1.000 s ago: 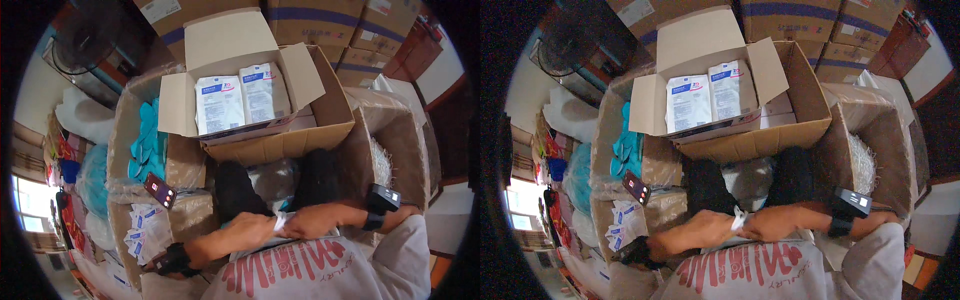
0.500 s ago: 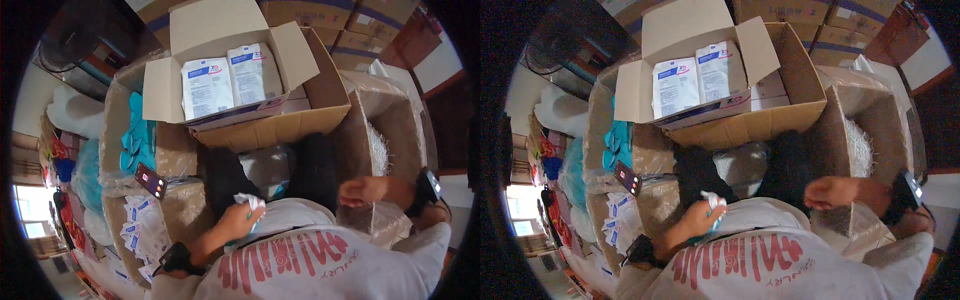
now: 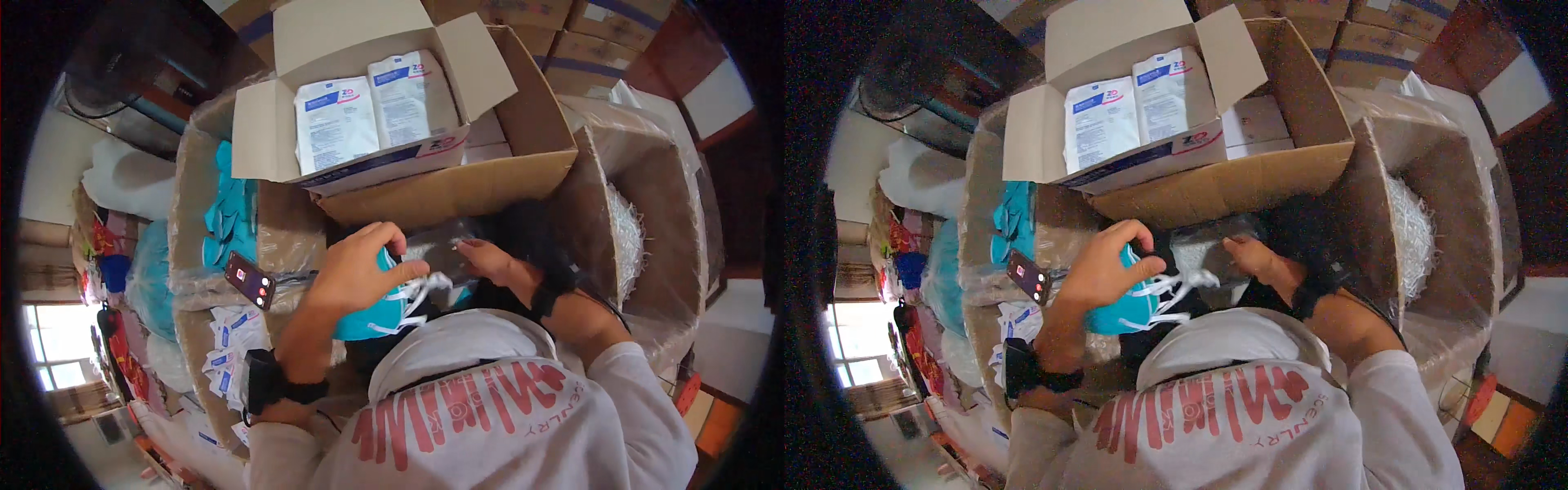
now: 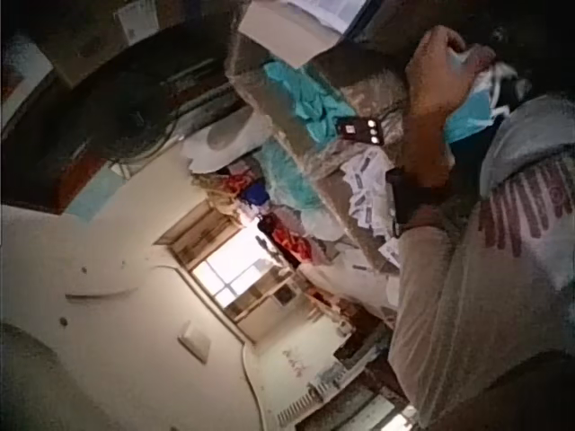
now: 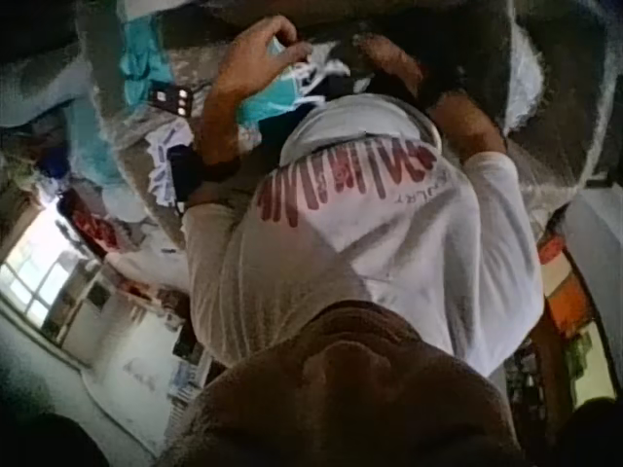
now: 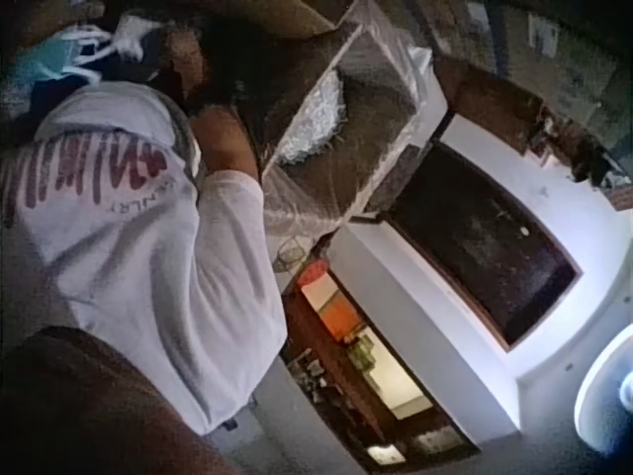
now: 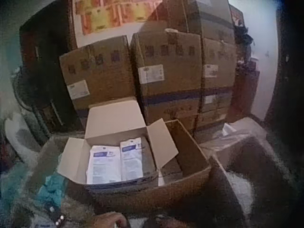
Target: The person is packing medical or industrial respirators/masks into smaller boxes from a larger shipping container.
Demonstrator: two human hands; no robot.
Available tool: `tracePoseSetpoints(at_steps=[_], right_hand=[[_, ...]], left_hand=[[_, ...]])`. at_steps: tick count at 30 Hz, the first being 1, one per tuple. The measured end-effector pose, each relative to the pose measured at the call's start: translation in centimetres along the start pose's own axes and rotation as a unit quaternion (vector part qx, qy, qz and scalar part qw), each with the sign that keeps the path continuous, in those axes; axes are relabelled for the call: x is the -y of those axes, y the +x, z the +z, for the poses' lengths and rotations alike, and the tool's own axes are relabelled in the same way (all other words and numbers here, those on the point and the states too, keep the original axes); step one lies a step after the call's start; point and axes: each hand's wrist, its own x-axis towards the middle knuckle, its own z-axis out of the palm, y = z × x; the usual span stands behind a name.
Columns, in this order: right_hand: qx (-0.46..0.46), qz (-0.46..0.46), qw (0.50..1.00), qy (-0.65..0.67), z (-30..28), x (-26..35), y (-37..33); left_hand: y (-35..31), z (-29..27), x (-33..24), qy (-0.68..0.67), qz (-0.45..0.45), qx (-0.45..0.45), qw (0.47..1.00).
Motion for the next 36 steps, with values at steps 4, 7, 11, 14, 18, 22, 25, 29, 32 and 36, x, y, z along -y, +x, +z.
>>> tracePoseSetpoints(at_steps=[4, 7, 11, 14, 18, 22, 25, 29, 32, 36], right_hand=[[0.071, -0.175, 0.978, -0.093, 1.8, 7.3, -5.1], [0.23, -0.306, 0.913, -0.139, 3.9, 12.4, -9.0], [0.343, -0.264, 0.867, -0.248, 6.2, 14.2, -11.7], [0.254, -0.271, 0.867, -0.332, 6.5, 14.9, -13.5], [0.087, -0.631, 0.715, -0.288, 8.2, 14.4, -13.2], [0.194, -0.565, 0.783, -0.175, 10.3, 16.3, -13.1], [0.128, -0.617, 0.735, -0.25, 11.6, 16.7, -13.5], [0.104, -0.708, 0.637, -0.286, 12.4, 17.8, -14.5], [0.226, -0.642, 0.574, -0.455, 12.4, 17.9, -18.5], [0.372, -0.494, 0.441, -0.65, 12.4, 20.6, -21.7]], left_hand=[[0.4, -0.5, 0.8, -0.157, 0.0, -0.035, 0.987], [0.8, -0.6, 0.6, -0.234, 0.006, -0.057, 0.971], [1.2, -1.0, 0.0, -0.242, 0.034, -0.113, 0.963], [0.5, -1.7, 0.4, -0.122, -0.033, -0.133, 0.983], [1.2, 0.3, 1.2, -0.165, -0.079, -0.197, 0.963], [3.2, 0.8, 2.6, -0.214, -0.092, -0.244, 0.942], [3.9, -0.3, 2.4, -0.108, -0.06, -0.349, 0.929], [4.1, -2.5, 1.6, -0.084, 0.043, -0.454, 0.886], [4.6, -3.8, 1.9, -0.009, 0.082, -0.525, 0.847], [1.7, -10.1, 8.1, -0.305, -0.059, -0.606, 0.732]])
